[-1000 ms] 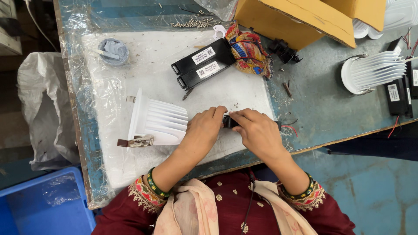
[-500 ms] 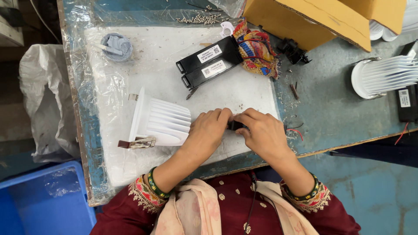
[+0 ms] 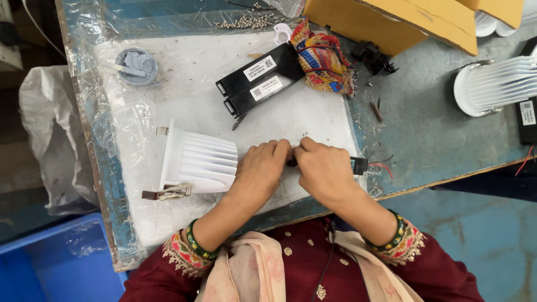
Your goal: The person connects wires from LED driver modules to downlight lamp housings at a workbench, twisting wire ends together and fitting the driver to each lamp. Finished lamp assemblies are placed into an open cardboard box on the table.
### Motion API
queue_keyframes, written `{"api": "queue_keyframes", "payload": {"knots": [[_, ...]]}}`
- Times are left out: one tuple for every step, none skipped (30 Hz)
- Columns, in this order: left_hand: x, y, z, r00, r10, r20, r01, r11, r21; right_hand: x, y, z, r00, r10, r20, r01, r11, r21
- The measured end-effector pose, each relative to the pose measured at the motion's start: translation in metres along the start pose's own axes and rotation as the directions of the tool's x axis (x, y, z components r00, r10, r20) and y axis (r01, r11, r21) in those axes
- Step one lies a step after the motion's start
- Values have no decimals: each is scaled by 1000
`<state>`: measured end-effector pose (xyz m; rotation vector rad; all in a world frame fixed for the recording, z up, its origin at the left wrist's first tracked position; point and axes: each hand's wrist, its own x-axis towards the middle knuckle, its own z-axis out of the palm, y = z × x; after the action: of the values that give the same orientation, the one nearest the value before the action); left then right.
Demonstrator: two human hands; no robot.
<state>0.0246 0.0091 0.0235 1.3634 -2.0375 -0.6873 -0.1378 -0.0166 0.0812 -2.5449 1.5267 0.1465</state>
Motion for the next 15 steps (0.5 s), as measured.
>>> {"api": "queue_keyframes", "payload": {"knots": [[0,-1,0,1000,-3,5,3,1000,13,0,-1,0,1000,3,8,-3,1000,10],[-1,-1,0,1000,-3,10,3,1000,24,1,-2,0,1000,8,15,-9,1000,19],[-2,0,-1,1000,-5,15,4,999,38,1,-1,0,1000,14,18,-15,1000,27],[-2,1,-2,1000,0,18,-1,999,51,2,2,-2,999,27,33,-29,997,76],[-3,2,-4,1000,3,22,-4,998,61,2,7,-4,998,38,51,-44,991,125],[-4,4,-6,999,-7,39,6,999,33,-2,11,-4,996,50,71,-61,983,173],[-3,5,-8,999,-8,54,8,1000,5,-6,15,-4,1000,0,1,0,978,210],[-2,6,-10,998,-11,68,12,1000,-21,-9,22,-5,996,-49,-72,65,969,239],[-1,7,-13,995,-10,98,11,1000,-10,-11,27,-4,984,-100,-144,135,956,262],[-1,8,-15,992,-16,126,16,1000,-1,-17,30,-1,982,-76,-175,123,954,273],[-1,9,-16,988,-27,154,26,1000,9,-26,29,4,978,-55,-201,112,951,287],[-2,10,-16,991,10,136,-13,1000,27,-33,28,10,974,-34,-225,103,947,303],[-3,10,-15,992,46,118,-52,998,47,-38,25,17,960,-39,-276,128,941,314],[-4,11,-14,992,83,100,-90,994,66,-42,23,23,945,-44,-325,154,934,323],[-4,11,-11,994,76,84,-82,994,74,-46,21,28,927,-49,-371,181,926,330]]}}
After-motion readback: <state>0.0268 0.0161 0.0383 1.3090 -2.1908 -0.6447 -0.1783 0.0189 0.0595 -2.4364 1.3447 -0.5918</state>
